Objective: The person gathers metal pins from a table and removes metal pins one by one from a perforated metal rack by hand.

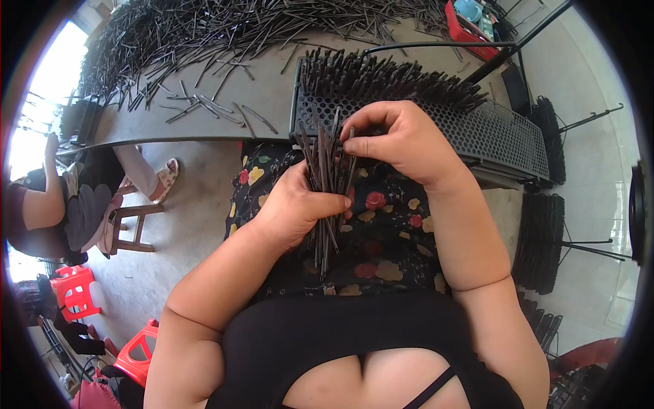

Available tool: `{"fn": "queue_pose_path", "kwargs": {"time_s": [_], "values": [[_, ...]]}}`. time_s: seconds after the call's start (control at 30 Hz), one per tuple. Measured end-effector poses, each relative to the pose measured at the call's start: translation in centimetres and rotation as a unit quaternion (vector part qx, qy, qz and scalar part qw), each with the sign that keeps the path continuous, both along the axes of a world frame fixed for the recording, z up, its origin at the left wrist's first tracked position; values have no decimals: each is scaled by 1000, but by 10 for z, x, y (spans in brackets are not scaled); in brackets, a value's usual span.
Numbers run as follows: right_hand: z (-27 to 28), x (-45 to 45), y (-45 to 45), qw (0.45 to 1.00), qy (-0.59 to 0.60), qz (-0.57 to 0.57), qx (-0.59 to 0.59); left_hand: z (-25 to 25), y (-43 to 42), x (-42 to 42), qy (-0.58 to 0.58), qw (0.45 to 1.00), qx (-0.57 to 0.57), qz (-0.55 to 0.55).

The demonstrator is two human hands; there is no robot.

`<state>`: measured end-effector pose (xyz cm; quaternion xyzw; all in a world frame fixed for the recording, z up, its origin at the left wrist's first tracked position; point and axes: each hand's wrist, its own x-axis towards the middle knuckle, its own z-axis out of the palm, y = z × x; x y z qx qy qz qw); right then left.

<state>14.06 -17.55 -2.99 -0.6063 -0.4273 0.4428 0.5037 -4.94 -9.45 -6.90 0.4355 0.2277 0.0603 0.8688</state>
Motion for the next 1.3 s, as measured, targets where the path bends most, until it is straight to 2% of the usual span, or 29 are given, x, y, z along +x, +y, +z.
{"fn": "queue_pose_path", "kwargs": {"time_s": [0.1, 0.2, 0.23, 0.27, 0.3, 0.33, 0.53, 0.6, 0.67, 0.73, 0.77, 0.83, 0.87, 0.97, 1.1, 1.17, 1.23, 1.3], "values": [[11, 11, -1, 995, 60, -75, -32, 5, -2, 2, 16, 1000, -2, 8], [7, 32, 3, 972, 34, -211, 96, -2, -2, 2, 42, 998, -35, 20], [2, 35, 7, 946, -45, -272, 173, -5, -1, 3, 42, 998, -35, 20], [-2, 36, 8, 945, -46, -272, 173, -7, -1, 4, 40, 998, -33, 24], [-3, 36, 10, 903, -181, -328, 209, -8, -1, 4, 37, 998, -31, 27], [-5, 35, 11, 839, -312, -376, 239, -8, -2, 5, 36, 999, -31, 26], [-26, 36, 20, 822, -381, -357, 226, -5, -3, 5, 42, 999, -20, 24], [-25, 40, 21, 695, -608, -268, 274, -4, -3, 4, 43, 998, -27, 25], [-23, 28, 14, 707, -595, -272, 268, -5, -2, 4, 40, 999, -25, 27], [-15, 6, 2, 818, -471, -252, 213, -6, -2, 3, 37, 999, -25, 30], [-5, -11, -8, 943, -217, -222, 118, -5, -2, 3, 22, 999, -23, 32], [-7, -16, -17, 995, -10, -95, 39, -5, -2, 2, 8, 999, -22, 32], [-11, -14, -19, 999, 4, -46, 22, -5, -3, 3, 8, 999, -20, 35], [-12, -6, -22, 996, 49, -70, -37, -2, -4, 5, 21, 999, -20, 39], [-6, 15, -23, 972, 115, -186, 83, -3, -3, 6, 45, 998, -15, 28], [-10, 31, -18, 944, 11, -273, 185, -7, -3, 7, 47, 998, -12, 32], [-13, 43, -17, 928, -39, -289, 232, -8, -4, 9, 47, 998, -8, 33], [-14, 45, -13, 886, -165, -315, 298, -8, -4, 9, 59, 998, -13, 33]]}}
